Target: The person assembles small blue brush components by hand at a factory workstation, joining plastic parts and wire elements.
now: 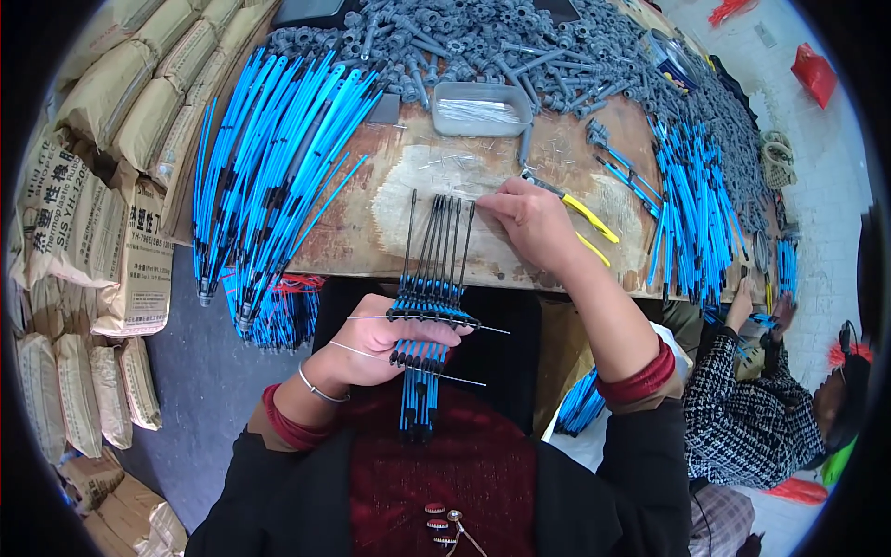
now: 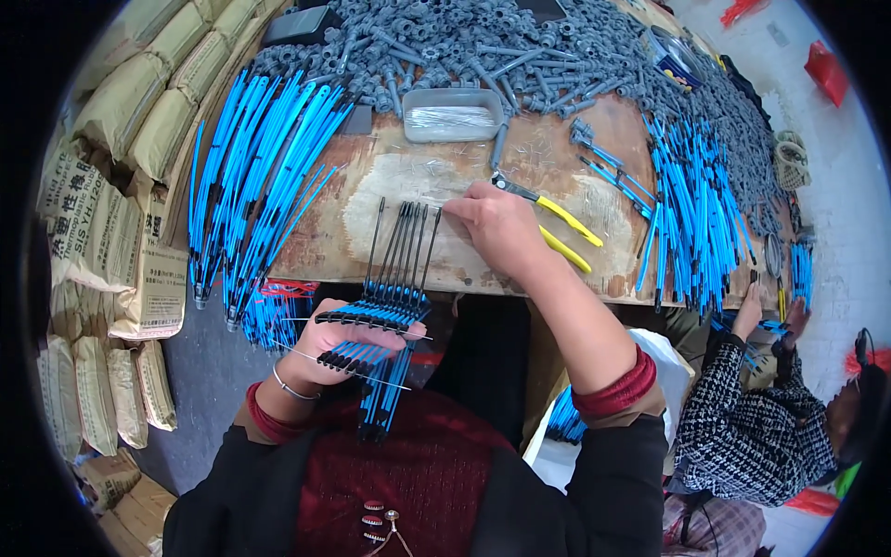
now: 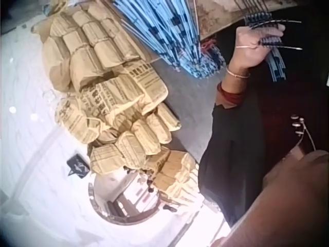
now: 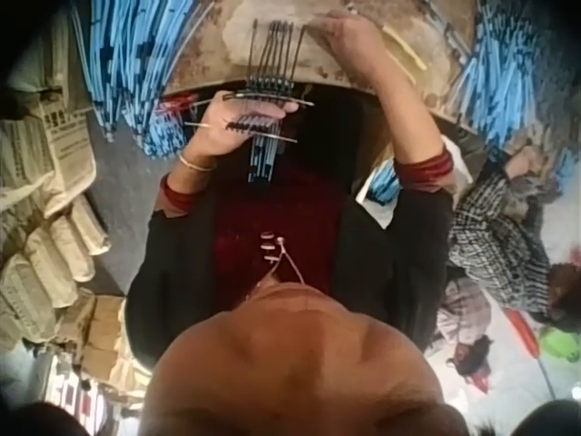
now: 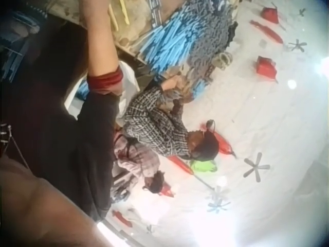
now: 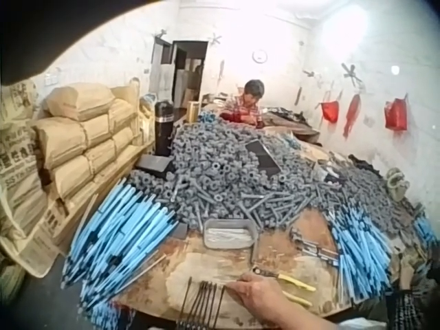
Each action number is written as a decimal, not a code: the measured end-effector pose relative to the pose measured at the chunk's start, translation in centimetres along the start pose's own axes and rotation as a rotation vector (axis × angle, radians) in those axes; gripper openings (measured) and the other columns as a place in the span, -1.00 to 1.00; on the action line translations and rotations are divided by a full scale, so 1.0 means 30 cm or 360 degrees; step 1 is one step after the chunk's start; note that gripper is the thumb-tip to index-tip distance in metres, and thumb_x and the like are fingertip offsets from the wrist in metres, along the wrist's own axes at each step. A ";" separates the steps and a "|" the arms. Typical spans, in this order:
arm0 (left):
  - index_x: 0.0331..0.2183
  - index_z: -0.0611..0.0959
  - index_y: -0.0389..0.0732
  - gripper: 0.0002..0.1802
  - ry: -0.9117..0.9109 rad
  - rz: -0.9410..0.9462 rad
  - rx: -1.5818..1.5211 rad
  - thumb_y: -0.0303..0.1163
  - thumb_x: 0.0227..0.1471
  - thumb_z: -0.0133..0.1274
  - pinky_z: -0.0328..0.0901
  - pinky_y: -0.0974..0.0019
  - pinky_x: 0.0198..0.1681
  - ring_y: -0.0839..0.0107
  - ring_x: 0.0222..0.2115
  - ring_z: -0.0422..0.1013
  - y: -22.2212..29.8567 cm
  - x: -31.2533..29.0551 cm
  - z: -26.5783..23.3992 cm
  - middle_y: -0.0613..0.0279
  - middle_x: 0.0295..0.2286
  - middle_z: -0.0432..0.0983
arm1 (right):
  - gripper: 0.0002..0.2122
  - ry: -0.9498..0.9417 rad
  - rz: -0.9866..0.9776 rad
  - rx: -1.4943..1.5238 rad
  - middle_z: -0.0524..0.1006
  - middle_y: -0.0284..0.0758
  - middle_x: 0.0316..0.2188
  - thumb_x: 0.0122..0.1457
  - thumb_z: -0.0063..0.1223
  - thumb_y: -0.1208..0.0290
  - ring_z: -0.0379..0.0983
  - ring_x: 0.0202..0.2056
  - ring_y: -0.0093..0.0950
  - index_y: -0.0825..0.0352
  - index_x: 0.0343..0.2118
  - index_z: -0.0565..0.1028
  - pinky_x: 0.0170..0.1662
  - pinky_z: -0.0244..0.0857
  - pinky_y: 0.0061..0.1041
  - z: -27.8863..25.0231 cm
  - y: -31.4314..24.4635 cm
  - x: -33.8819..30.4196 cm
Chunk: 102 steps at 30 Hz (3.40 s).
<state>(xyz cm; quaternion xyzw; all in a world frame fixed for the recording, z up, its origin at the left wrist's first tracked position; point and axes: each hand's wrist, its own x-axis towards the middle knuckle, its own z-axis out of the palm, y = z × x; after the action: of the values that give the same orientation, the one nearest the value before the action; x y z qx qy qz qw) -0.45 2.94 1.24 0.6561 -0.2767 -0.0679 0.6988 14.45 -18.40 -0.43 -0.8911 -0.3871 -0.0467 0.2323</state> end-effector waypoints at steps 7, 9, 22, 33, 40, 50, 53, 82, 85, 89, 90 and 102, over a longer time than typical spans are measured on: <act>-0.33 0.62 -0.33 -0.78 0.0042 0.0057 0.0101 -0.62 -0.15 0.06 0.32 0.18 -0.07 0.16 -0.23 0.47 -0.007 0.008 0.006 -0.06 -0.27 0.52 | -0.88 -0.0009 0.0006 0.0033 0.48 -0.30 -0.50 -0.06 0.09 0.49 0.45 -0.45 -0.30 0.20 -0.40 0.57 -0.38 0.35 -0.40 -0.004 0.006 0.009; -0.34 0.63 -0.29 -0.78 0.0058 0.0062 0.0077 -0.59 -0.17 0.10 0.33 0.23 -0.11 0.18 -0.25 0.48 -0.019 -0.005 0.009 -0.01 -0.29 0.53 | -0.89 -0.0024 -0.0076 -0.0037 0.47 -0.30 -0.51 -0.05 0.08 0.45 0.45 -0.46 -0.29 0.20 -0.41 0.56 -0.41 0.34 -0.38 0.016 -0.018 0.022; -0.35 0.64 -0.20 -0.77 0.0131 0.0065 0.0094 -0.54 -0.19 0.16 0.36 0.30 -0.15 0.26 -0.27 0.49 0.000 0.006 0.025 0.12 -0.32 0.56 | -0.70 -0.0418 -0.0538 -0.0600 0.41 -0.33 -0.42 0.03 -0.12 0.49 0.42 -0.30 -0.26 0.12 -0.12 0.35 -0.31 0.32 -0.38 -0.064 -0.080 0.071; -0.32 0.62 -0.25 -0.76 0.0075 0.0013 0.0081 -0.55 -0.18 0.10 0.32 0.26 -0.11 0.23 -0.24 0.48 0.010 -0.012 0.030 0.08 -0.29 0.54 | -0.78 -0.0556 -0.0215 -0.0190 0.37 -0.23 -0.40 -0.02 -0.14 0.59 0.38 -0.27 -0.22 0.24 -0.26 0.38 -0.23 0.29 -0.32 -0.077 -0.087 0.025; -0.32 0.60 -0.39 -0.74 -0.0014 -0.0112 -0.0103 -0.60 -0.16 -0.02 0.26 0.16 -0.02 0.13 -0.20 0.45 0.005 0.004 0.019 -0.11 -0.26 0.50 | -0.85 -0.0372 -0.0190 -0.0218 0.37 -0.22 -0.40 -0.04 -0.11 0.59 0.37 -0.28 -0.22 0.29 -0.36 0.39 -0.23 0.28 -0.33 -0.113 -0.071 -0.009; -0.33 0.60 -0.40 -0.76 0.0001 -0.0056 0.0001 -0.60 -0.15 0.01 0.30 0.17 -0.07 0.14 -0.23 0.47 -0.001 0.013 0.015 -0.14 -0.28 0.51 | -0.86 -0.0342 -0.0202 -0.0259 0.37 -0.24 -0.40 -0.06 -0.08 0.55 0.36 -0.29 -0.26 0.28 -0.38 0.40 -0.24 0.29 -0.35 -0.081 -0.067 -0.021; -0.34 0.61 -0.38 -0.78 0.0006 -0.0073 0.0025 -0.58 -0.14 0.03 0.31 0.20 -0.08 0.16 -0.24 0.48 0.000 0.011 0.013 -0.11 -0.29 0.52 | -0.86 -0.0362 -0.0195 -0.0252 0.38 -0.24 -0.39 -0.06 -0.08 0.56 0.35 -0.28 -0.26 0.28 -0.38 0.40 -0.24 0.29 -0.35 -0.085 -0.073 -0.017; -0.39 0.64 -0.22 -0.83 -0.0053 0.0074 0.0106 -0.48 -0.17 0.14 0.35 0.27 -0.16 0.20 -0.28 0.49 -0.031 0.016 -0.031 0.06 -0.33 0.56 | -0.67 -0.0384 -0.0574 -0.0687 0.32 -0.31 -0.31 -0.11 -0.07 0.54 0.33 -0.28 -0.31 0.12 -0.20 0.36 -0.24 0.32 -0.42 -0.034 -0.139 0.069; -0.38 0.64 -0.21 -0.82 -0.0060 0.0108 0.0133 -0.48 -0.17 0.14 0.34 0.27 -0.15 0.20 -0.27 0.49 -0.032 0.009 -0.026 0.07 -0.32 0.56 | -0.68 -0.0354 -0.0515 -0.0606 0.32 -0.30 -0.33 -0.11 -0.08 0.54 0.32 -0.29 -0.32 0.13 -0.21 0.36 -0.23 0.31 -0.43 -0.022 -0.131 0.049; -0.37 0.65 -0.21 -0.80 -0.0077 0.0141 0.0133 -0.48 -0.18 0.15 0.34 0.27 -0.14 0.20 -0.26 0.49 -0.035 0.012 -0.024 0.07 -0.30 0.55 | -0.70 -0.0368 -0.0495 -0.0565 0.32 -0.29 -0.34 -0.11 -0.08 0.54 0.32 -0.29 -0.33 0.14 -0.24 0.36 -0.22 0.31 -0.44 -0.023 -0.118 0.056; -0.37 0.65 -0.20 -0.80 -0.0075 0.0138 0.0094 -0.49 -0.19 0.16 0.34 0.27 -0.14 0.20 -0.26 0.48 -0.034 0.014 -0.023 0.07 -0.30 0.55 | -0.71 -0.0388 -0.0500 -0.0566 0.32 -0.29 -0.34 -0.12 -0.08 0.54 0.33 -0.29 -0.33 0.14 -0.26 0.36 -0.22 0.30 -0.45 -0.025 -0.118 0.059; -0.34 0.64 -0.21 -0.79 -0.0150 0.0150 0.0115 -0.47 -0.16 0.13 0.35 0.27 -0.15 0.19 -0.26 0.49 -0.023 0.039 -0.034 0.10 -0.30 0.55 | -0.78 -0.0354 -0.0619 -0.0557 0.33 -0.31 -0.41 -0.12 -0.06 0.50 0.32 -0.34 -0.34 0.16 -0.34 0.36 -0.28 0.29 -0.40 -0.039 -0.089 0.084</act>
<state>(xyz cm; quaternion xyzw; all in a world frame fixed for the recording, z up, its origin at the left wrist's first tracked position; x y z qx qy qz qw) 1.18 3.22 0.95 0.6631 -0.3422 -0.0555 0.6634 14.41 -15.68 2.26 -0.8262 -0.5601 -0.0584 0.0176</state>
